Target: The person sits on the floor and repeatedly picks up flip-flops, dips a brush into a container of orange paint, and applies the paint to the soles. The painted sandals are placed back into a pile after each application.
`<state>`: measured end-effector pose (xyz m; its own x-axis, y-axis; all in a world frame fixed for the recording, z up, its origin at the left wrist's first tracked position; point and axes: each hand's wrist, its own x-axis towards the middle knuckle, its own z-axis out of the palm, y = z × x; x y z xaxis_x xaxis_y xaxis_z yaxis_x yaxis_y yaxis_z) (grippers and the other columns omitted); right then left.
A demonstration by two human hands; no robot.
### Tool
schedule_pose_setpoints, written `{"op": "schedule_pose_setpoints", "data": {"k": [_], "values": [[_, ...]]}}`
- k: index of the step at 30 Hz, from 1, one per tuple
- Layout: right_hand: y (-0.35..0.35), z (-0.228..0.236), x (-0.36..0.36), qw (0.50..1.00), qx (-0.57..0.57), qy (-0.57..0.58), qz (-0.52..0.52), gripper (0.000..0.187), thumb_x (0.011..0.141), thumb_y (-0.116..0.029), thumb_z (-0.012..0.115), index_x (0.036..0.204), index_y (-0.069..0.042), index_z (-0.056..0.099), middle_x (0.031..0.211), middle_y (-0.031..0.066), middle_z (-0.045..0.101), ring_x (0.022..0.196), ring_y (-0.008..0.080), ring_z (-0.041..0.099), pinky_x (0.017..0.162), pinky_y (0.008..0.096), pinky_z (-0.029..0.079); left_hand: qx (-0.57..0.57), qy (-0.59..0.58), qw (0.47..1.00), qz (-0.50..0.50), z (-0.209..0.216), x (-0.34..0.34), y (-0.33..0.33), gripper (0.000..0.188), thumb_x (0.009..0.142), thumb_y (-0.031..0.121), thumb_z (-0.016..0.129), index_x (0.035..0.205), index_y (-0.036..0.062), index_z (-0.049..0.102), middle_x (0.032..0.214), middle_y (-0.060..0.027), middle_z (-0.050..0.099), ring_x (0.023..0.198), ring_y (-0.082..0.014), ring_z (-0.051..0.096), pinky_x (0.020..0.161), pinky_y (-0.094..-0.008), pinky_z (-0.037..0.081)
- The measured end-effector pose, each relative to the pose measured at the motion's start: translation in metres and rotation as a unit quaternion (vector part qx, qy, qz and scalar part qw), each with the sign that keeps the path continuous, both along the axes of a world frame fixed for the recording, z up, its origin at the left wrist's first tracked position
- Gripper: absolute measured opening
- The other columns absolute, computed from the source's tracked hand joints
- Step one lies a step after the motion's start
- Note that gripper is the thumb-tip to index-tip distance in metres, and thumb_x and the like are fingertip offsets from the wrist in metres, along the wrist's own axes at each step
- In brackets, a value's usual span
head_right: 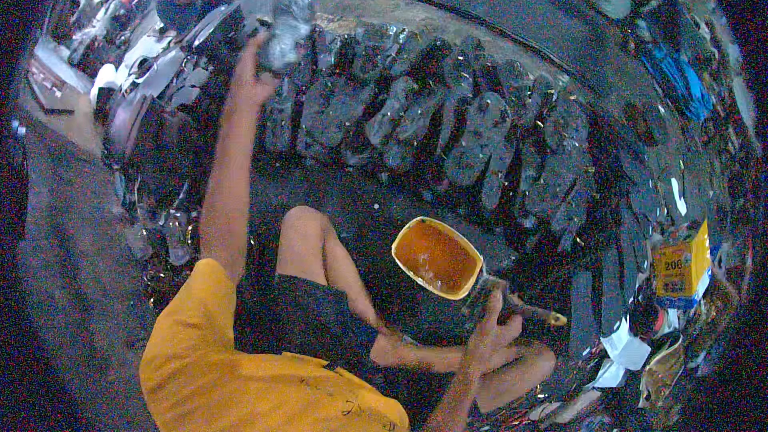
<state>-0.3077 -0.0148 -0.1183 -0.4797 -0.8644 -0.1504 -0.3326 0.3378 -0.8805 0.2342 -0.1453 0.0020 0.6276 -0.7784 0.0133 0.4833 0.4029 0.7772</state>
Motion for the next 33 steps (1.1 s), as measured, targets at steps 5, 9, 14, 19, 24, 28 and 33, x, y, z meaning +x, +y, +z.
{"op": "schedule_pose_setpoints", "data": {"k": [5, 9, 14, 19, 24, 28, 33], "values": [[-0.01, -0.003, 0.021, 0.997, 0.002, -0.082, 0.0, 0.05, 0.1, -0.037, 0.07, 0.126, 0.005, 0.062, 0.117, 0.0094, 0.067, 0.1, 0.0175, 0.063, 0.092, 0.0301, 0.05, -0.03, 0.251, 0.965, -0.066, -0.107, 0.059, -0.093, 0.046, 0.103, 0.026, 0.039, 0.137, -0.0024, 0.053, 0.138, -0.024, 0.059, 0.127, -0.0428, 0.057, 0.107, -0.0647, 0.047], [-0.017, 0.011, 0.025, 0.999, -0.012, -0.003, 0.034, 0.058, 0.103, -0.042, 0.062, 0.133, 0.008, 0.06, 0.126, 0.0185, 0.066, 0.113, 0.0248, 0.061, 0.102, 0.0363, 0.046, 0.081, 0.217, 0.969, 0.087, -0.135, 0.009, -0.056, 0.047, 0.102, 0.023, 0.058, 0.142, 0.0001, 0.05, 0.135, -0.0193, 0.063, 0.126, -0.0382, 0.059, 0.11, -0.0544, 0.047], [-0.011, 0.051, 0.01, 0.968, 0.069, 0.238, 0.046, 0.055, 0.103, -0.046, 0.059, 0.133, 0.0, 0.067, 0.129, 0.0203, 0.067, 0.122, 0.0279, 0.059, 0.106, 0.0388, 0.044, 0.292, -0.448, 0.818, 0.214, -0.139, -0.109, 0.157, 0.055, 0.085, 0.012, 0.077, 0.135, -0.0007, 0.059, 0.128, -0.014, 0.068, 0.122, -0.0308, 0.061, 0.105, -0.0454, 0.047], [-0.02, 0.089, 0.036, 0.987, -0.016, 0.134, 0.087, 0.032, 0.095, -0.034, 0.073, 0.114, -0.008, 0.076, 0.107, 0.0077, 0.078, 0.095, 0.0218, 0.072, 0.09, 0.0339, 0.055, 0.562, -0.608, 0.438, 0.351, -0.212, -0.045, 0.354, 0.056, 0.078, 0.019, 0.081, 0.123, -0.0021, 0.054, 0.114, -0.0214, 0.067, 0.1, -0.0406, 0.066, 0.093, -0.0468, 0.052], [-0.042, 0.005, 0.028, 0.922, -0.15, 0.209, 0.291, 0.018, 0.09, -0.016, 0.08, 0.098, -0.001, 0.074, 0.088, 0.0119, 0.075, 0.074, 0.0172, 0.07, 0.07, 0.0326, 0.055, 0.645, -0.576, 0.422, 0.273, -0.267, -0.011, 0.374, 0.056, 0.091, 0.025, 0.071, 0.138, 0.002, 0.052, 0.132, -0.022, 0.06, 0.119, -0.0451, 0.058, 0.1, -0.0596, 0.044], [-0.037, -0.014, 0.028, 0.871, -0.177, 0.307, 0.341, 0.02, 0.089, -0.018, 0.081, 0.1, -0.002, 0.074, 0.087, 0.0108, 0.074, 0.073, 0.0167, 0.07, 0.068, 0.0316, 0.054, 0.603, -0.634, 0.418, 0.244, -0.265, 0.007, 0.355, 0.053, 0.091, 0.027, 0.071, 0.134, 0.0, 0.055, 0.126, -0.022, 0.064, 0.116, -0.0419, 0.061, 0.098, -0.0536, 0.047], [-0.034, 0.013, 0.019, 0.967, -0.174, 0.107, 0.15, 0.026, 0.096, -0.027, 0.074, 0.103, -0.003, 0.071, 0.09, 0.014, 0.073, 0.077, 0.027, 0.07, 0.072, 0.039, 0.054, 0.536, -0.566, 0.586, 0.221, -0.224, 0.016, 0.377, 0.039, 0.078, 0.001, 0.082, 0.115, 0.0004, 0.071, 0.119, -0.0167, 0.071, 0.113, -0.0353, 0.066, 0.098, -0.043, 0.05]]}}
